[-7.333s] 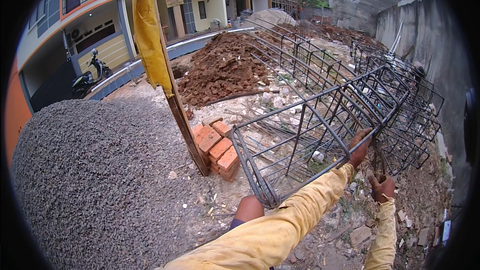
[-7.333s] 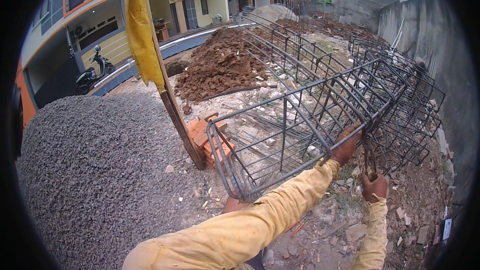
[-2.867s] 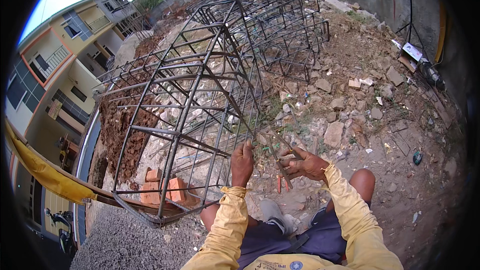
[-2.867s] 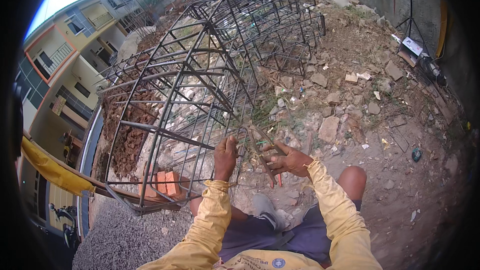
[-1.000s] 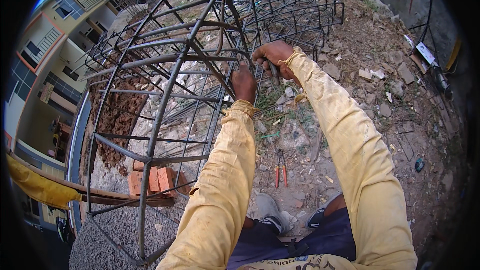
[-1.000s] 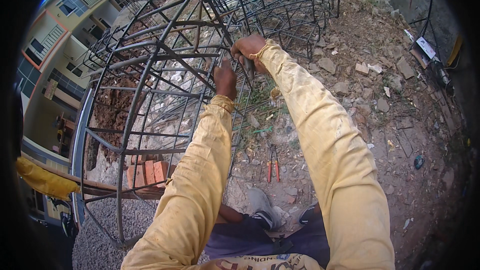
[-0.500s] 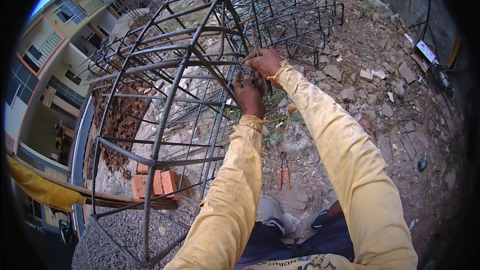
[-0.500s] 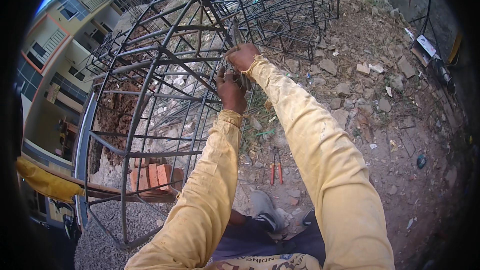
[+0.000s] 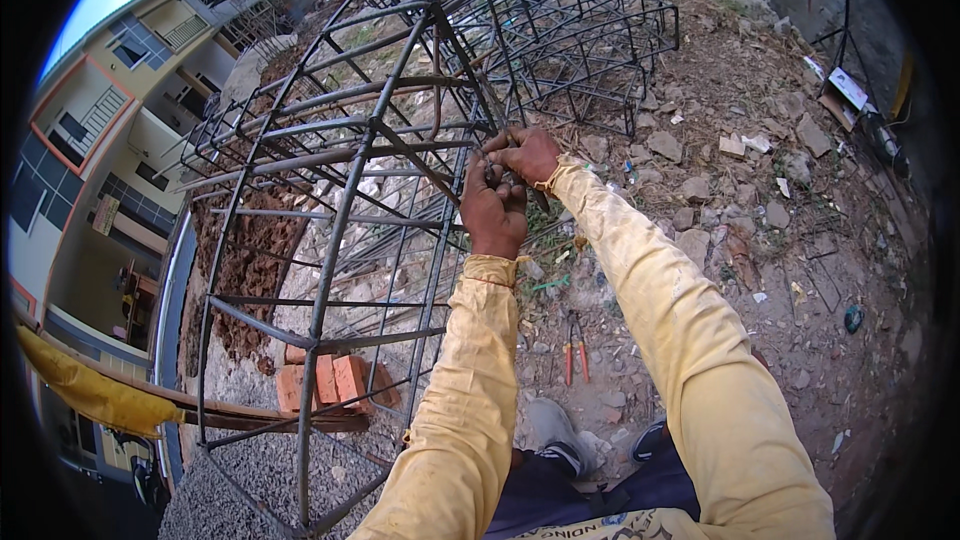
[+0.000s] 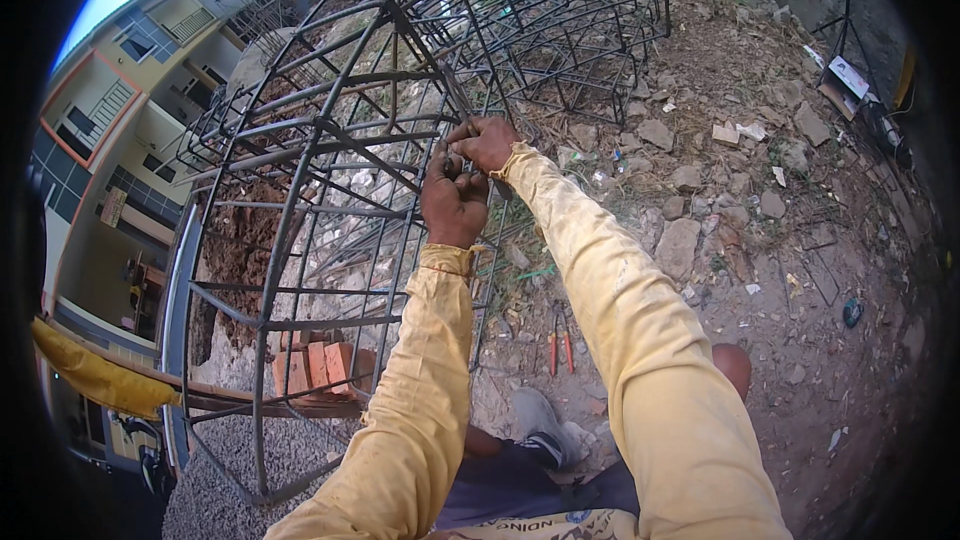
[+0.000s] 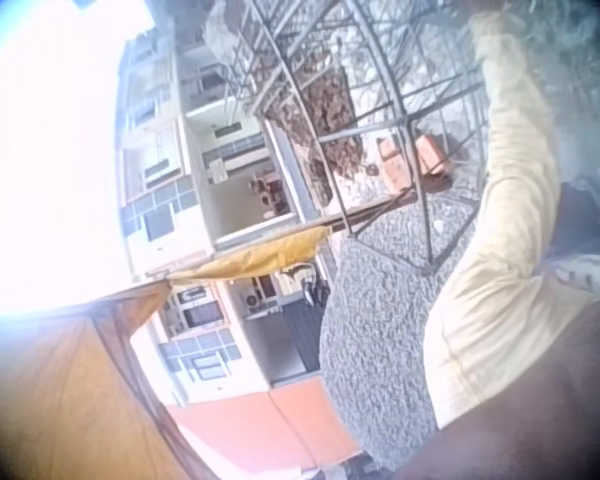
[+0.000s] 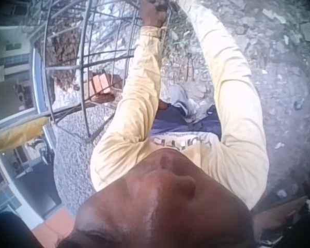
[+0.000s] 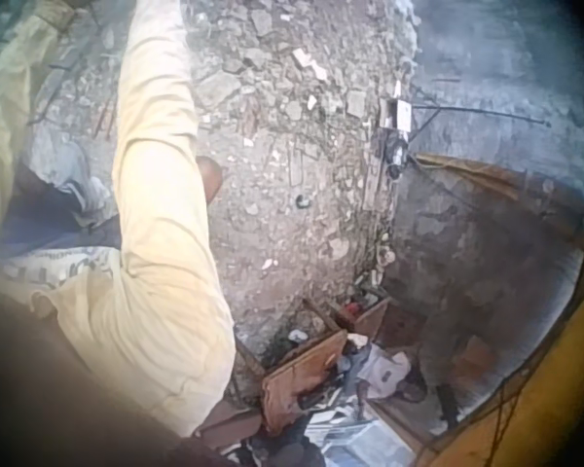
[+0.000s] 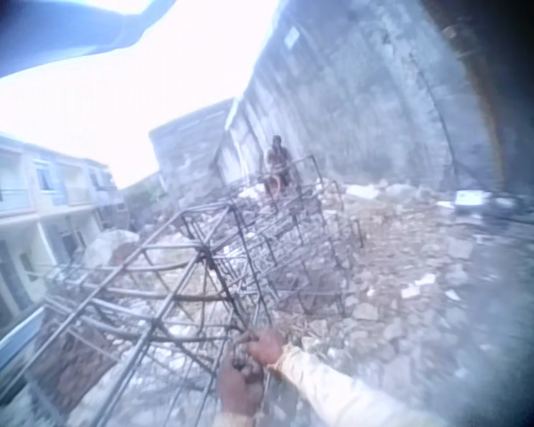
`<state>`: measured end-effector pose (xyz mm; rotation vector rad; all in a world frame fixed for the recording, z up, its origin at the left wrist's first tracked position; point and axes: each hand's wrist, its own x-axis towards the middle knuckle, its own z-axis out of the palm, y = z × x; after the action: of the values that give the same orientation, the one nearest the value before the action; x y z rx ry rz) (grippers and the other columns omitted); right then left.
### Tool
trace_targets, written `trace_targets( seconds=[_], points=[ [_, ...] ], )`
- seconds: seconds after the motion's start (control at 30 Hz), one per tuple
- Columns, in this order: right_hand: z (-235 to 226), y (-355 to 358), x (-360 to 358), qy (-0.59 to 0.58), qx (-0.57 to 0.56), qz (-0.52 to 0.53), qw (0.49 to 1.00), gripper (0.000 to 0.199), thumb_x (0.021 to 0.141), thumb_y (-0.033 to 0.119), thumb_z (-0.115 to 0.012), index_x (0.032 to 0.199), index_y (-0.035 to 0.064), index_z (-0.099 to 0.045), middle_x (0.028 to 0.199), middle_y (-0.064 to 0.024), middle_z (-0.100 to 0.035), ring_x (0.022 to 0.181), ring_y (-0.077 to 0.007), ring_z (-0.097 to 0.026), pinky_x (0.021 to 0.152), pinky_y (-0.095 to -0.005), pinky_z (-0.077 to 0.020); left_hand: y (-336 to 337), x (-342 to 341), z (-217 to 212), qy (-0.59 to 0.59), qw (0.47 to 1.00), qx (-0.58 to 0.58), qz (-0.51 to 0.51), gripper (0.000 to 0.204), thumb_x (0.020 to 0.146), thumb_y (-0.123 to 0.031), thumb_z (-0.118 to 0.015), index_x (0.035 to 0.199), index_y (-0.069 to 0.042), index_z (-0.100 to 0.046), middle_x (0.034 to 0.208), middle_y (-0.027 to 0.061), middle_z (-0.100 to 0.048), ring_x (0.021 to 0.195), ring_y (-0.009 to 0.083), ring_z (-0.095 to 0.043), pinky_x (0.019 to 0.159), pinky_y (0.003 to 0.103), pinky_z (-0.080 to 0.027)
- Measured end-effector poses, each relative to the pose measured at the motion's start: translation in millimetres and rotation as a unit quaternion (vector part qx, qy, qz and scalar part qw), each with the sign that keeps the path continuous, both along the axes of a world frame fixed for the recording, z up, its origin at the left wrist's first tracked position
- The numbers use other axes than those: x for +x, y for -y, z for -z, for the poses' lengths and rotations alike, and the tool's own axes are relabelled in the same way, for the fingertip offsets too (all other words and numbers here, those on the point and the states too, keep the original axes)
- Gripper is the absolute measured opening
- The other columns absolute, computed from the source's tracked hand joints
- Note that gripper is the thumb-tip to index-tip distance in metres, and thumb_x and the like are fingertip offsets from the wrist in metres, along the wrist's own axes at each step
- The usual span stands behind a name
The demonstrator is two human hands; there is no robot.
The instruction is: The person sits on the ground and assembles a rectangular metal frame by hand, aligning bars and securing joints. They repeatedly adjust the frame's position and tighten connections using pliers.
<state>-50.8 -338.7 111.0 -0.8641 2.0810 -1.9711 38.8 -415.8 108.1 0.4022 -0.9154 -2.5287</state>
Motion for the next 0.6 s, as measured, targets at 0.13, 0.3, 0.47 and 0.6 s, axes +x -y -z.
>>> trace_targets(
  seconds=[0.13,0.3,0.47,0.6],
  points=[
    [15,-2,0,0.091,-0.062,-0.039,0.993,0.025,0.079,0.018,-0.075,0.100,0.0054,-0.071,0.085,-0.0045,-0.071,0.070,-0.0081,-0.060,0.064,-0.0272,-0.0496,-10,-7,-2,-0.001,0.994,-0.110,0.006,0.029,0.099,-0.019,-0.046,0.124,-0.009,-0.057,0.077,-0.0048,-0.053,0.055,0.0025,-0.039,0.051,0.018,-0.037],
    [23,6,-1,-0.036,-0.012,0.025,0.999,0.025,0.080,0.019,-0.073,0.100,0.0041,-0.070,0.084,-0.0053,-0.070,0.072,-0.0091,-0.060,0.067,-0.0275,-0.0491,5,-23,22,0.026,0.978,-0.175,-0.114,0.026,0.100,-0.024,-0.048,0.121,-0.011,-0.058,0.088,-0.0016,-0.060,0.067,0.0067,-0.052,0.057,0.023,-0.046],
    [32,10,5,0.008,-0.040,0.014,0.999,0.025,0.081,0.018,-0.070,0.102,0.0040,-0.070,0.087,-0.0078,-0.070,0.078,-0.0129,-0.062,0.073,-0.0283,-0.0500,0,-23,23,-0.041,0.994,-0.058,-0.086,0.033,0.099,-0.019,-0.050,0.131,-0.013,-0.049,0.104,0.0048,-0.063,0.088,0.0152,-0.063,0.072,0.028,-0.053],
    [33,-1,-13,-0.073,0.045,0.035,0.996,0.029,0.081,0.017,-0.069,0.107,0.0024,-0.068,0.090,-0.0089,-0.070,0.080,-0.0137,-0.064,0.075,-0.0283,-0.0508,2,-27,21,-0.047,0.998,0.031,-0.026,0.043,0.096,-0.012,-0.051,0.138,-0.014,-0.041,0.113,0.0089,-0.061,0.101,0.0204,-0.063,0.084,0.033,-0.053]
  ],
)
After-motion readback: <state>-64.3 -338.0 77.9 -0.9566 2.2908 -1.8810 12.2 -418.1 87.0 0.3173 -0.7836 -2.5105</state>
